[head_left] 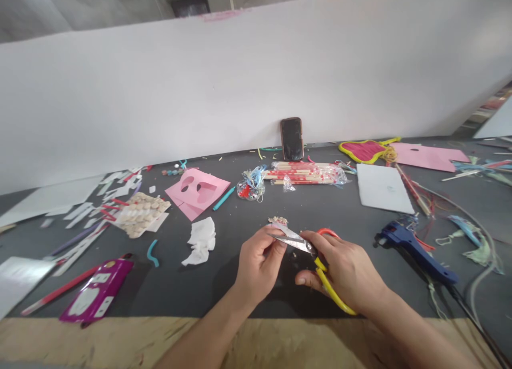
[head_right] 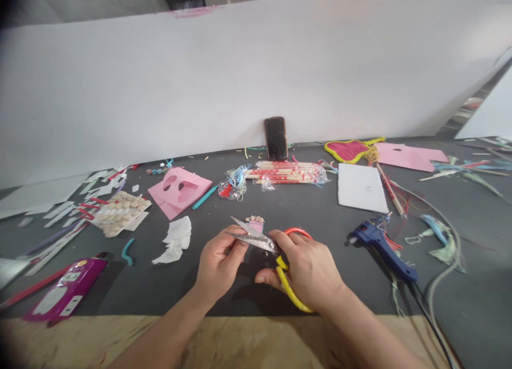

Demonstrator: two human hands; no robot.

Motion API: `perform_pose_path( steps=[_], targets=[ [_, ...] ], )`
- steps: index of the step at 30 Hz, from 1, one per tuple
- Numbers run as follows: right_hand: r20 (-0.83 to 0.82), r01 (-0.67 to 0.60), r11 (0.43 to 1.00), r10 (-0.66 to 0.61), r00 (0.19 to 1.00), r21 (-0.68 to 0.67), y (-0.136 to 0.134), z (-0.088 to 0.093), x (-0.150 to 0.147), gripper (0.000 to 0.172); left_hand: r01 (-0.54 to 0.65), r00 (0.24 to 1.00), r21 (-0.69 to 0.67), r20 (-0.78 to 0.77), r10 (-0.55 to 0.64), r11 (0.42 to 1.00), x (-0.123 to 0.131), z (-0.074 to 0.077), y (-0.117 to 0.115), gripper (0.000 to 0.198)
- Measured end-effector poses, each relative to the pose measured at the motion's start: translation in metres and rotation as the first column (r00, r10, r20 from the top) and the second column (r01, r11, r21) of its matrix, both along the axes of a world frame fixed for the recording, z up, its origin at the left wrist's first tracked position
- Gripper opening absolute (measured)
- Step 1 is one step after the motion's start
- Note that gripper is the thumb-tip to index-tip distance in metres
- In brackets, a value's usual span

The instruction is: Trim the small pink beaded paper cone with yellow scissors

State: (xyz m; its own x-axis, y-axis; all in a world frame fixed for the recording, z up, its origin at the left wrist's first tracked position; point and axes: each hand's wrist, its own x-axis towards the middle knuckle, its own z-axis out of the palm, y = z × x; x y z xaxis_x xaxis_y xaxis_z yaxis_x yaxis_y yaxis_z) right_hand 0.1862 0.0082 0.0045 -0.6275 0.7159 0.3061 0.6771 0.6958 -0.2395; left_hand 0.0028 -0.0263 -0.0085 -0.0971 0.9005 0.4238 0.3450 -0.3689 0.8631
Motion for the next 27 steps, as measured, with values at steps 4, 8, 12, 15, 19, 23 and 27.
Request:
perform_pose_path(
  steps=[4,8,12,15,19,23,27],
  targets=[
    [0.009,-0.001,1.000,0.002,1.000,-0.017,-0.0008,-0.0030,-0.0017,0.056,0.001,1.000,-0.027,-0.005,-0.001,1.000,-0.0006,0.0026,0.0008,0.015],
    [0.029,0.027,0.998,-0.026,0.999,-0.049,-0.0036,-0.0036,-0.0018,0.048,-0.011,1.000,-0.067,-0.017,0.010,0.998,0.0000,0.0031,0.0005,0.016],
    [0.061,0.056,0.998,-0.054,0.997,-0.030,-0.0051,-0.0037,-0.0009,0.045,-0.041,0.998,-0.074,-0.041,0.038,0.996,0.0014,0.0031,-0.0010,0.020],
    [0.075,0.081,0.997,-0.081,0.994,0.005,-0.0046,-0.0051,-0.0009,0.043,-0.053,0.997,-0.081,-0.051,0.049,0.995,0.0021,0.0050,-0.0020,0.021],
    [0.054,0.090,0.996,-0.091,0.994,0.028,-0.0017,-0.0073,-0.0005,0.041,-0.080,0.996,-0.111,-0.039,0.076,0.991,0.0021,0.0061,-0.0007,0.009],
    [0.041,0.074,0.997,-0.075,0.996,0.019,0.0008,-0.0060,0.0008,0.046,-0.093,0.996,-0.127,-0.002,0.094,0.987,0.0012,0.0027,0.0014,0.010],
    [0.006,0.040,0.999,-0.040,0.999,0.031,0.0006,-0.0020,0.0007,0.059,-0.101,0.995,-0.091,0.014,0.103,0.991,0.0000,0.0007,0.0012,0.010]
  ],
)
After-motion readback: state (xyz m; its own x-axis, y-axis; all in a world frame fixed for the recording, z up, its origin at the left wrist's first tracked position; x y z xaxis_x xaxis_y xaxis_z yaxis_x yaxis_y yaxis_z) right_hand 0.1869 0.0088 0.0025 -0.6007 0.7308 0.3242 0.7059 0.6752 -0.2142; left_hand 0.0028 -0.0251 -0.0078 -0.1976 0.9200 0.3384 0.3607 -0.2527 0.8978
